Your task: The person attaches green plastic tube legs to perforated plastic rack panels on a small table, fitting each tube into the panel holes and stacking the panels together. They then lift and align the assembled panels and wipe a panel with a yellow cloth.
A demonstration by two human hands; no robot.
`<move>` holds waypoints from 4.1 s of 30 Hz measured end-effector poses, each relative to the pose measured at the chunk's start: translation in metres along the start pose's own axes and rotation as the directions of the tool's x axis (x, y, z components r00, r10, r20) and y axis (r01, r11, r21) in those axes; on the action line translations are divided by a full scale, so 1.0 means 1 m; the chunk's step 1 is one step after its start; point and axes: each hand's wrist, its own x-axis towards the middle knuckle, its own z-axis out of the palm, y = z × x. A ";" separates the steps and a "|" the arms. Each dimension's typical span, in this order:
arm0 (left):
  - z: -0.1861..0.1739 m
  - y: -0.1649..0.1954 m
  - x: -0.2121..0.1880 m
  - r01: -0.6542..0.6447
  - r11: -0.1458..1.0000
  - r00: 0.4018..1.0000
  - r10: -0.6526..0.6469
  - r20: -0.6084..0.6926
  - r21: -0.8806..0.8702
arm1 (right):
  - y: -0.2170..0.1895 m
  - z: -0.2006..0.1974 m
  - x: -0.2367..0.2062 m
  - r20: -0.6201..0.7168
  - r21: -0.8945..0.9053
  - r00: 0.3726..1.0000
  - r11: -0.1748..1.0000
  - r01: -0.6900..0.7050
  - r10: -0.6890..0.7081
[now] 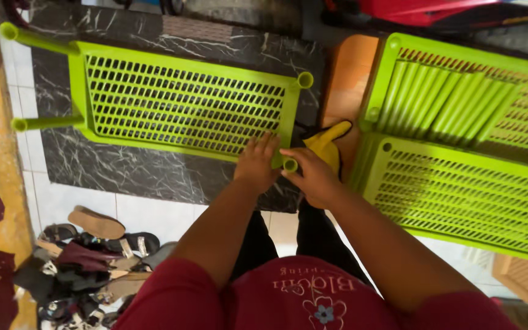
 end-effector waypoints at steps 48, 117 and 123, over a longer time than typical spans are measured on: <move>0.049 0.315 0.044 -0.495 0.816 0.868 0.453 -0.204 -0.299 | 0.187 -0.227 -0.201 -0.462 0.517 0.823 0.854 -0.053 0.331; 0.170 0.497 0.148 -0.348 0.924 0.920 0.304 -0.247 -0.160 | 0.358 -0.426 -0.096 -0.375 -0.154 0.868 0.901 -0.405 0.326; 0.139 0.487 0.107 -0.305 0.934 0.926 0.246 -0.285 -0.185 | 0.325 -0.422 -0.144 -0.365 -0.177 0.911 0.947 -0.269 0.191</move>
